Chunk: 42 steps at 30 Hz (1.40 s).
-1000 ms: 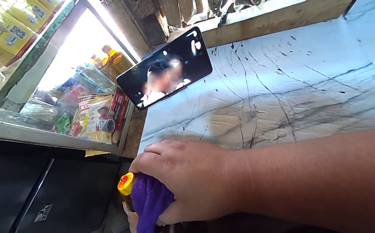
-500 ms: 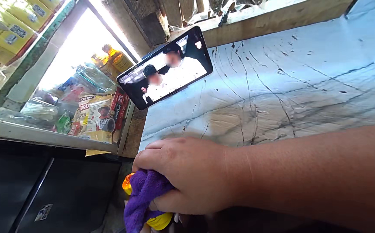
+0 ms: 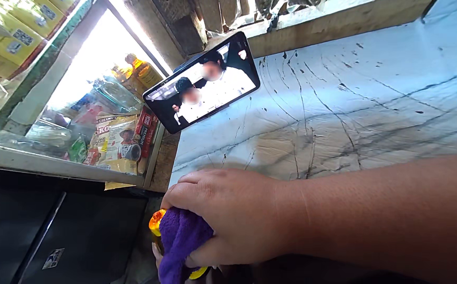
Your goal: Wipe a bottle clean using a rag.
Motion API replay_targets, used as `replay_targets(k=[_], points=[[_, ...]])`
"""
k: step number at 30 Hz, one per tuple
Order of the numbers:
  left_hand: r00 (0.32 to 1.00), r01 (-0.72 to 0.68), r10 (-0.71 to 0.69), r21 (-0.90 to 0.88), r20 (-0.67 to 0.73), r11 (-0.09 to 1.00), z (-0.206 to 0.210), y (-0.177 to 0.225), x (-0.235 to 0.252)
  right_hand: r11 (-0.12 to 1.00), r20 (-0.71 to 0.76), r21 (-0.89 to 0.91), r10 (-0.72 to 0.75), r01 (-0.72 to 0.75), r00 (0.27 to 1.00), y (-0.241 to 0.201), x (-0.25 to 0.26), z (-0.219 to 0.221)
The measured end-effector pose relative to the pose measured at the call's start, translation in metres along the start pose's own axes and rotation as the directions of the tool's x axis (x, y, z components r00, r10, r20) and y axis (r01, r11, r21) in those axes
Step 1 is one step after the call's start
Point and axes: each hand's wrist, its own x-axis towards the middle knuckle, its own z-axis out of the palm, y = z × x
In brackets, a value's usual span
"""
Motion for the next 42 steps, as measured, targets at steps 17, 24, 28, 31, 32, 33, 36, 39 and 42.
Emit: replay_targets(k=[17, 24, 28, 31, 32, 33, 36, 39, 42], points=[[0.976, 0.030, -0.011, -0.084, 0.219, 0.996, 0.019, -0.006, 0.004, 0.998, -0.026, 0.061, 0.001, 0.001, 1.000, 0.001, 0.000, -0.002], [0.973, 0.047, -0.023, -0.099, 0.229, 0.994, 0.017, -0.006, 0.003, 0.997, -0.042, 0.070, -0.008, 0.011, 0.999, 0.002, 0.000, -0.002], [0.975, 0.031, -0.011, -0.088, 0.223, 0.996, 0.015, -0.006, 0.004, 0.997, -0.029, 0.073, -0.003, 0.005, 1.000, 0.001, 0.000, -0.002], [0.972, 0.045, -0.022, -0.093, 0.234, 0.995, 0.015, -0.005, 0.004, 0.997, -0.036, 0.070, -0.009, 0.012, 0.999, 0.002, 0.000, -0.002], [0.973, 0.046, -0.025, -0.087, 0.231, 0.995, 0.015, -0.005, 0.004, 0.998, -0.032, 0.068, -0.010, 0.012, 0.999, 0.002, 0.000, -0.002], [0.974, 0.043, -0.025, -0.076, 0.225, 0.996, 0.015, -0.005, 0.004, 0.998, -0.026, 0.068, -0.009, 0.011, 1.000, 0.002, 0.000, -0.002], [0.975, 0.029, -0.013, -0.068, 0.224, 0.997, 0.015, -0.006, 0.004, 0.997, -0.027, 0.072, -0.011, 0.013, 1.000, 0.001, 0.000, -0.003], [0.982, 0.032, -0.025, -0.034, 0.189, 0.999, 0.015, -0.002, 0.004, 0.997, -0.031, 0.076, -0.008, 0.010, 0.999, 0.002, 0.000, -0.002], [0.986, 0.042, -0.038, -0.027, 0.163, 0.999, 0.018, -0.001, 0.005, 0.996, -0.043, 0.084, -0.007, 0.010, 0.999, 0.002, 0.000, -0.002]])
